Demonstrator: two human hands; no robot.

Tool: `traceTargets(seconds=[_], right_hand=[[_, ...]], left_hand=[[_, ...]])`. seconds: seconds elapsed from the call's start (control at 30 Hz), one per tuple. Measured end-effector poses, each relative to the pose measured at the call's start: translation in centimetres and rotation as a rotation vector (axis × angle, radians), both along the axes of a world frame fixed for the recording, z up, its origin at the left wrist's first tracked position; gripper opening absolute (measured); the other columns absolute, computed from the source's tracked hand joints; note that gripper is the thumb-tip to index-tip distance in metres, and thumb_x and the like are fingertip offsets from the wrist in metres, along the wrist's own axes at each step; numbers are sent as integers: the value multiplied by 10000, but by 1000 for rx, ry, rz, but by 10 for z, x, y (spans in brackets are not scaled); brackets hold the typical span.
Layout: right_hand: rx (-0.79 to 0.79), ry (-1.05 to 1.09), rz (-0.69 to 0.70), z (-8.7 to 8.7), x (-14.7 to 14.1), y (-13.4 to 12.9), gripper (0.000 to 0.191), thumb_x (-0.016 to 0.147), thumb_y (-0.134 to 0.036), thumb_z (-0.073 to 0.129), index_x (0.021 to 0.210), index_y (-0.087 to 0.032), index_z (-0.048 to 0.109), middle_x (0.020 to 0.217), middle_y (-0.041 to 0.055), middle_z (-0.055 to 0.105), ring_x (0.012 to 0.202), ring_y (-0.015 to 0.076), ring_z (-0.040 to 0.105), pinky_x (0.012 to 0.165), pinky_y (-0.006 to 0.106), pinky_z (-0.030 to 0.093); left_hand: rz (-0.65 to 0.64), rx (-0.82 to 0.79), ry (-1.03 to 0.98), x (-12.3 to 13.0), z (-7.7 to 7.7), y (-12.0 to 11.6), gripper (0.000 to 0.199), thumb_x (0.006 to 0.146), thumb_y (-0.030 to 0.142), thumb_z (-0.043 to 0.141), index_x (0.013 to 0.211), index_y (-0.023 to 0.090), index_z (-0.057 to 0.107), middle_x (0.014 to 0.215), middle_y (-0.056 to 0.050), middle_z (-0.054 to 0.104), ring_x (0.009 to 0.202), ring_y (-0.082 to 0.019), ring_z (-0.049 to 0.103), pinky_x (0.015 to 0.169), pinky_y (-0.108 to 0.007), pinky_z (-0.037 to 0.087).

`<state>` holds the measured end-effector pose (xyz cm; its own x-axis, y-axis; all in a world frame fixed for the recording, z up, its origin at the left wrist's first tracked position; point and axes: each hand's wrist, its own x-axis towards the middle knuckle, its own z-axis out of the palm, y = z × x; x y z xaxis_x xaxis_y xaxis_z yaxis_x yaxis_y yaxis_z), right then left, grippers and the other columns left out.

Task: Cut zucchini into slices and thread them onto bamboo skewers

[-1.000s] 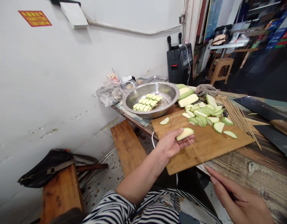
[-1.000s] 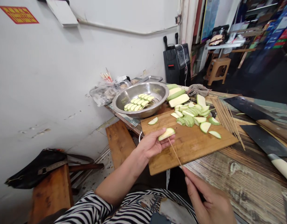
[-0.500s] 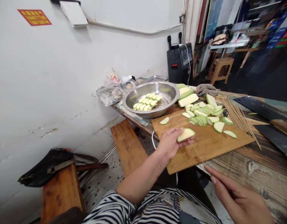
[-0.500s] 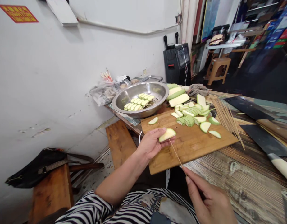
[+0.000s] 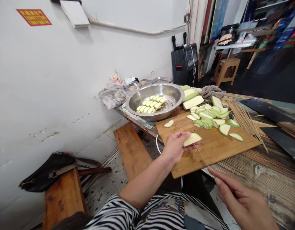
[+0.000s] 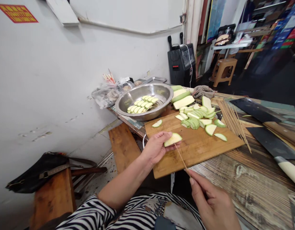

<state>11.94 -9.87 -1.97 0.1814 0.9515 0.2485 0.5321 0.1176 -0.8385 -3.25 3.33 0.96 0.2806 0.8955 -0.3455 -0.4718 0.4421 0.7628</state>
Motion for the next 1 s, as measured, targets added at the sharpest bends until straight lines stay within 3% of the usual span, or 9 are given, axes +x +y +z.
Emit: traceTargets(seconds=[0.1,0.23,0.43,0.6,0.73,0.83,0.93,1.0], right_hand=[[-166,170,35,-6,-1,-1,338,802,-413,597,1028,-190,715,712,44,726,573,155,660,524,206,546],[-335,411,77,-8,-6,1,373,788,-453,617,1012,-164,689,526,-9,567,438,116,509,370,193,413],[-546,921,50,7,-23,6,347,768,-496,647,895,-175,621,448,-111,327,312,18,199,314,145,156],[-572,1201,174,12,-30,12,268,808,-466,619,837,-205,562,452,-125,322,288,2,112,283,139,144],[-500,990,116,0,-31,20,317,798,-490,622,859,-185,561,447,-123,321,300,20,192,310,147,160],[-309,526,58,-10,-28,25,304,812,-465,598,853,-165,597,479,-60,462,379,83,414,363,189,303],[-39,56,16,-14,-23,28,243,838,-394,547,858,-171,641,654,44,663,546,163,602,527,268,460],[79,-84,-16,-15,-22,28,234,833,-371,538,859,-172,659,731,79,707,599,192,644,583,299,484]], left_hand=[[0,11,-10,0,0,-1,115,760,204,648,730,116,579,760,-106,693,645,-197,681,642,-319,550],[-20,7,-27,1,0,-1,86,767,185,630,744,110,594,752,-101,692,650,-192,680,651,-323,556],[-36,-6,-28,1,0,-2,102,746,193,659,739,110,600,763,-107,692,666,-199,680,684,-356,559],[-17,-12,-16,0,1,0,98,748,181,657,727,110,592,762,-101,686,658,-200,678,702,-377,556],[17,-4,-16,0,-3,2,67,766,149,624,726,109,588,756,-88,679,674,-195,675,701,-377,560],[40,-3,-12,0,-7,3,64,776,132,604,720,107,583,762,-84,677,689,-194,675,692,-371,563],[37,-18,-23,1,-8,4,73,773,136,615,715,106,583,768,-86,679,695,-188,674,704,-375,565],[16,-35,-39,1,-6,5,75,773,143,622,721,103,586,762,-89,679,703,-189,674,719,-380,565]])
